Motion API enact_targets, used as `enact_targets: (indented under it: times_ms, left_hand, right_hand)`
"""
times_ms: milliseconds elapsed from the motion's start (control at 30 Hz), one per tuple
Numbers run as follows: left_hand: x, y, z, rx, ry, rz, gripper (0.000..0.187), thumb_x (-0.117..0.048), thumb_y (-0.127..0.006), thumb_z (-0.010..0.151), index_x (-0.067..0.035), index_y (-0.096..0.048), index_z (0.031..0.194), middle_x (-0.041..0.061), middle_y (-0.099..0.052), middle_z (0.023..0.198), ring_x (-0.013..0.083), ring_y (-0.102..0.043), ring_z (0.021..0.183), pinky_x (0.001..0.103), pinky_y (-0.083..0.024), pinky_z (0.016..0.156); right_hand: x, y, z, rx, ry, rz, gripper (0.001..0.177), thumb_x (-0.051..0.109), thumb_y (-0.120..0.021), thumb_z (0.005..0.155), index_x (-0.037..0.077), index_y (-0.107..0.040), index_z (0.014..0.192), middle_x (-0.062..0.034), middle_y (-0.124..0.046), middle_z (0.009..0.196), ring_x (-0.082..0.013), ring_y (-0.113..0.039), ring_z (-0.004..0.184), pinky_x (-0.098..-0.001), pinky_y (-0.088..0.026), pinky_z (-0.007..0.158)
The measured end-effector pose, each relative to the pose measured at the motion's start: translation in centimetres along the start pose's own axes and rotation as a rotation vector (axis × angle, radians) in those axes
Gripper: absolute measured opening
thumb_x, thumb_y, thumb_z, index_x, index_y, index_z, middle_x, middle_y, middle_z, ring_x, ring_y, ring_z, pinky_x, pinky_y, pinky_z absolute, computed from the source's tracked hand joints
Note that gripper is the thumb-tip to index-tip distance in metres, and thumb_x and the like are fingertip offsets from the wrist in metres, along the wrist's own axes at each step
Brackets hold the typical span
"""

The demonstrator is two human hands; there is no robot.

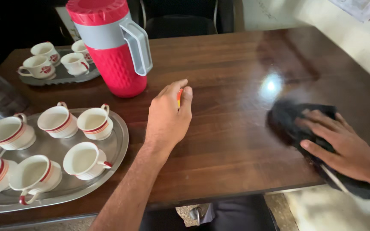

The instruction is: The person wipes a wooden table with a dark cloth, moving trays of cups and a metal container aside to reach different areas. They repeatedly wipe the table surface and reposition the items, including a red thermos and a small orange packet, before finishing.

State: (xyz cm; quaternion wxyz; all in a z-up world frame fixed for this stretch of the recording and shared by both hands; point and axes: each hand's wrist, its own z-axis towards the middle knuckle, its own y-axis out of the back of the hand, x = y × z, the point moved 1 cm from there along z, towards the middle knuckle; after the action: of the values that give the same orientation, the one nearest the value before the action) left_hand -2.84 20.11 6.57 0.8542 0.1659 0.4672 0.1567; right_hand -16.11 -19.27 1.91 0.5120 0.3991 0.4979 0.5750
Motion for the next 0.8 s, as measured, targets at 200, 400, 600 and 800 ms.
enact_targets:
  times_ms: [200, 400, 600, 800]
  left_hand:
    - [1.1, 0.3, 0.2, -0.087, 0.002, 0.131, 0.024, -0.014, -0.058, 0.099, -0.003, -0.073, 0.113, 0.013, -0.076, 0.115, 0.0325, -0.071, 0.103, 0.041, -0.055, 0.087]
    - [0.3, 2.0, 0.3, -0.232, 0.112, -0.138, 0.022, -0.011, -0.061, 0.097, -0.005, -0.074, 0.114, 0.008, -0.077, 0.104, 0.0178, -0.074, 0.083, 0.031, -0.058, 0.075]
    - [0.3, 4.8, 0.7, -0.519, -0.036, -0.109, 0.021, -0.008, -0.061, 0.1, -0.005, -0.073, 0.117, 0.008, -0.077, 0.113, 0.0177, -0.07, 0.09, 0.03, -0.057, 0.082]
    - [3.3, 7.5, 4.3, -0.669, 0.016, -0.286, 0.053, -0.036, -0.054, 0.108, -0.002, -0.05, 0.149, 0.02, -0.051, 0.15, 0.0261, -0.053, 0.137, 0.036, -0.045, 0.113]
  right_hand:
    - [6.4, -1.2, 4.5, -0.016, 0.257, 0.125, 0.071, 0.051, -0.037, 0.101, 0.009, -0.032, 0.159, -0.0217, -0.019, 0.165, -0.0393, -0.012, 0.153, -0.0563, -0.006, 0.124]
    - [18.3, 1.8, 7.8, -0.07, 0.699, 0.242, 0.054, 0.041, -0.054, 0.101, 0.017, -0.054, 0.149, -0.0146, -0.039, 0.162, -0.0376, -0.029, 0.152, -0.0499, -0.02, 0.124]
    - [23.5, 5.5, 11.3, -0.278, 0.794, 0.479, 0.062, 0.044, -0.071, 0.091, 0.01, -0.059, 0.141, -0.0174, -0.055, 0.148, -0.0368, -0.049, 0.141, -0.0536, -0.029, 0.122]
    - [24.4, 5.8, 20.8, -0.582, 0.312, 0.776, 0.06, 0.029, -0.081, 0.093, 0.0, -0.055, 0.138, -0.0199, -0.066, 0.135, -0.0329, -0.07, 0.119, -0.0407, -0.056, 0.098]
